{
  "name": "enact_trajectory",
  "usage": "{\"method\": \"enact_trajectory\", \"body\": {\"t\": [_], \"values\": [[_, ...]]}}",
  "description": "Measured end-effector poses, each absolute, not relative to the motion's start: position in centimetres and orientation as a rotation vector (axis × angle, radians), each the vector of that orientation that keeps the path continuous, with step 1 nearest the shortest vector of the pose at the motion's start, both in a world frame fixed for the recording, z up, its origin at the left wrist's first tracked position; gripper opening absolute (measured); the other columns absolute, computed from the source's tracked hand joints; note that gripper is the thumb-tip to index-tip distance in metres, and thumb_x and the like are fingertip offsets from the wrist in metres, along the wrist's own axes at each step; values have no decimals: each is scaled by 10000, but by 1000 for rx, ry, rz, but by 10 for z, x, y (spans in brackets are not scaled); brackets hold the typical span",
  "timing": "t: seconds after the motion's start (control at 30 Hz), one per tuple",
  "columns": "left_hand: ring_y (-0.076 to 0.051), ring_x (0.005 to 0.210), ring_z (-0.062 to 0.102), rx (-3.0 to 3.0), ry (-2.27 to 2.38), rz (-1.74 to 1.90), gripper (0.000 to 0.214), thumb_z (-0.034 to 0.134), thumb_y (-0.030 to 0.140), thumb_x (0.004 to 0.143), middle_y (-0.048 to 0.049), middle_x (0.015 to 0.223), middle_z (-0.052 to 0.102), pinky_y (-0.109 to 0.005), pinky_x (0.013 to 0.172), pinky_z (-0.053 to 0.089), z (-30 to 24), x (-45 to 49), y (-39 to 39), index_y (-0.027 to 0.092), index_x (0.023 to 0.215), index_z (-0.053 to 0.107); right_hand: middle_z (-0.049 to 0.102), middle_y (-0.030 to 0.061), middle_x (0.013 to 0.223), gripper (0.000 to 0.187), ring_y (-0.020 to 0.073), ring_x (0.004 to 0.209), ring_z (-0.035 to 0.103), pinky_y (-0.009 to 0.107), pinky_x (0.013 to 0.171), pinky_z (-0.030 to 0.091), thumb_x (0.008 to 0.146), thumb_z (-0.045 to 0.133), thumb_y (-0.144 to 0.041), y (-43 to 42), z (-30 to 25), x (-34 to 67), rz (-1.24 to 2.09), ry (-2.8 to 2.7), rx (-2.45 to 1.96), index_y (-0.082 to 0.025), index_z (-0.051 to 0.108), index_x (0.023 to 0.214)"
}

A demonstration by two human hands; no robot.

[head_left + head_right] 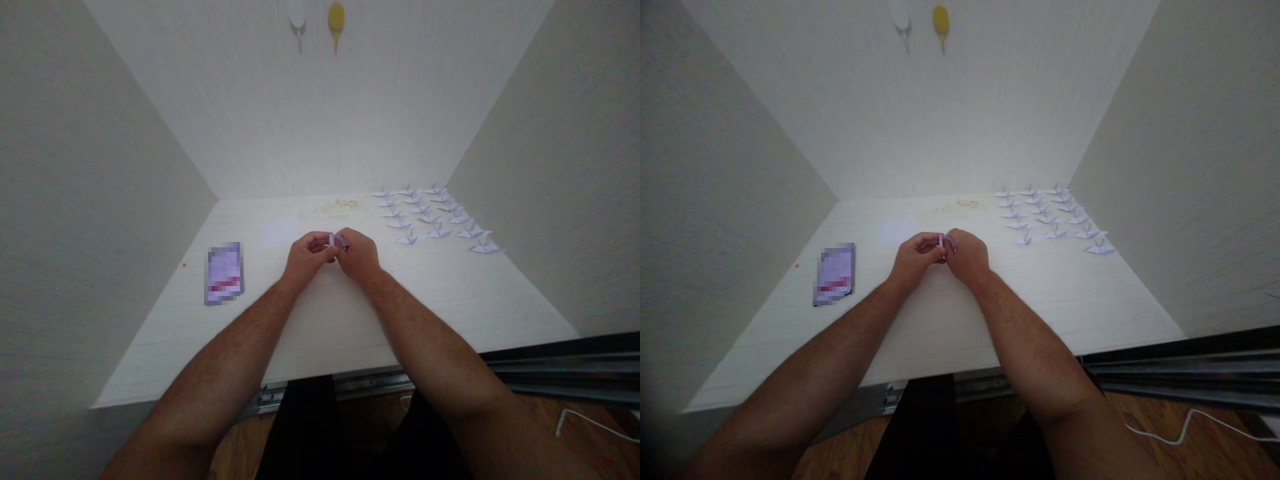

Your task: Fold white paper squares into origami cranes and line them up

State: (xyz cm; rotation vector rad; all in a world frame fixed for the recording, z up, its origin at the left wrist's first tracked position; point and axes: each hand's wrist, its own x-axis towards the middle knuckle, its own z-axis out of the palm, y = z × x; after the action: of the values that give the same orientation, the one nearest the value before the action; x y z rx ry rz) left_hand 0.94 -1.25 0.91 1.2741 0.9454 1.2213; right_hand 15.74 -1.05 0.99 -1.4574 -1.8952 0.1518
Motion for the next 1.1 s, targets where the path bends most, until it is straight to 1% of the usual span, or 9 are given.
{"method": "enact_trajectory", "body": {"t": [0.17, 0.3, 0.4, 0.47, 0.57, 0.67, 0.83, 0.93, 1.1], "values": [[-176, 800, 696, 1282, 933, 1190, 472, 843, 332, 602, -75, 975, 746, -332, 703, 598, 9, 9, -12, 161, 1015, 691, 704, 44, 844, 148, 182, 731, 593, 294, 668, 395, 910, 543, -323, -8, 7, 160, 182, -1845, -1463, -225, 651, 888], [-194, 855, 704, 1296, 937, 1186, 454, 808, 292, 619, -76, 1001, 753, -339, 723, 605, 7, 9, -9, 168, 1042, 698, 703, 33, 783, 145, 175, 668, 589, 290, 636, 389, 900, 563, -338, -6, 6, 161, 199, -1815, -1493, -232, 661, 889], [-203, 922, 707, 1329, 937, 1201, 465, 803, 223, 600, -79, 1025, 756, -346, 803, 594, 5, 9, -8, 165, 1050, 699, 705, 29, 773, 154, 176, 663, 593, 292, 634, 392, 897, 565, -347, -6, 7, 161, 226, -1799, -1487, -232, 664, 873], [-207, 944, 708, 1338, 951, 1212, 453, 797, 219, 609, -84, 1035, 756, -359, 847, 586, 4, 10, -8, 159, 1047, 700, 709, 27, 790, 152, 175, 684, 604, 293, 650, 404, 889, 573, -349, -6, 7, 161, 259, -1803, -1448, -229, 666, 874], [-211, 908, 715, 1341, 1020, 1230, 387, 760, 255, 666, -88, 1013, 759, -366, 815, 599, 4, 10, -9, 151, 1035, 709, 714, 19, 819, 118, 172, 727, 621, 291, 680, 422, 856, 596, -314, -6, 7, 161, 312, -1819, -1366, -222, 665, 883], [-203, 861, 713, 1386, 1110, 1247, 370, 713, 243, 695, -81, 995, 760, -346, 749, 611, 3, 10, -8, 153, 1053, 715, 713, 12, 821, 99, 165, 742, 625, 287, 699, 435, 826, 595, -262, -4, 6, 161, 355, -1809, -1327, -216, 667, 876], [-196, 827, 710, 1463, 1151, 1256, 373, 679, 217, 698, -72, 974, 762, -331, 735, 611, -3, 9, -5, 161, 1063, 726, 708, 7, 775, 108, 160, 686, 611, 288, 664, 428, 817, 591, -270, -4, 5, 161, 384, -1781, -1386, -214, 676, 853], [-175, 760, 703, 1475, 1172, 1246, 370, 652, 203, 700, -64, 944, 761, -317, 717, 604, -3, 8, -5, 160, 1059, 729, 706, 2, 755, 101, 153, 673, 610, 282, 661, 434, 814, 594, -273, -5, 5, 161, 396, -1762, -1406, -213, 673, 834], [-138, 669, 679, 1449, 1231, 1250, 382, 582, 156, 691, -44, 910, 757, -276, 661, 583, 1, 7, -5, 155, 1041, 734, 711, -7, 745, 106, 140, 662, 640, 256, 647, 466, 807, 606, -285, -3, 1, 160, 559, -1714, -1339, -205, 665, 843]]}}
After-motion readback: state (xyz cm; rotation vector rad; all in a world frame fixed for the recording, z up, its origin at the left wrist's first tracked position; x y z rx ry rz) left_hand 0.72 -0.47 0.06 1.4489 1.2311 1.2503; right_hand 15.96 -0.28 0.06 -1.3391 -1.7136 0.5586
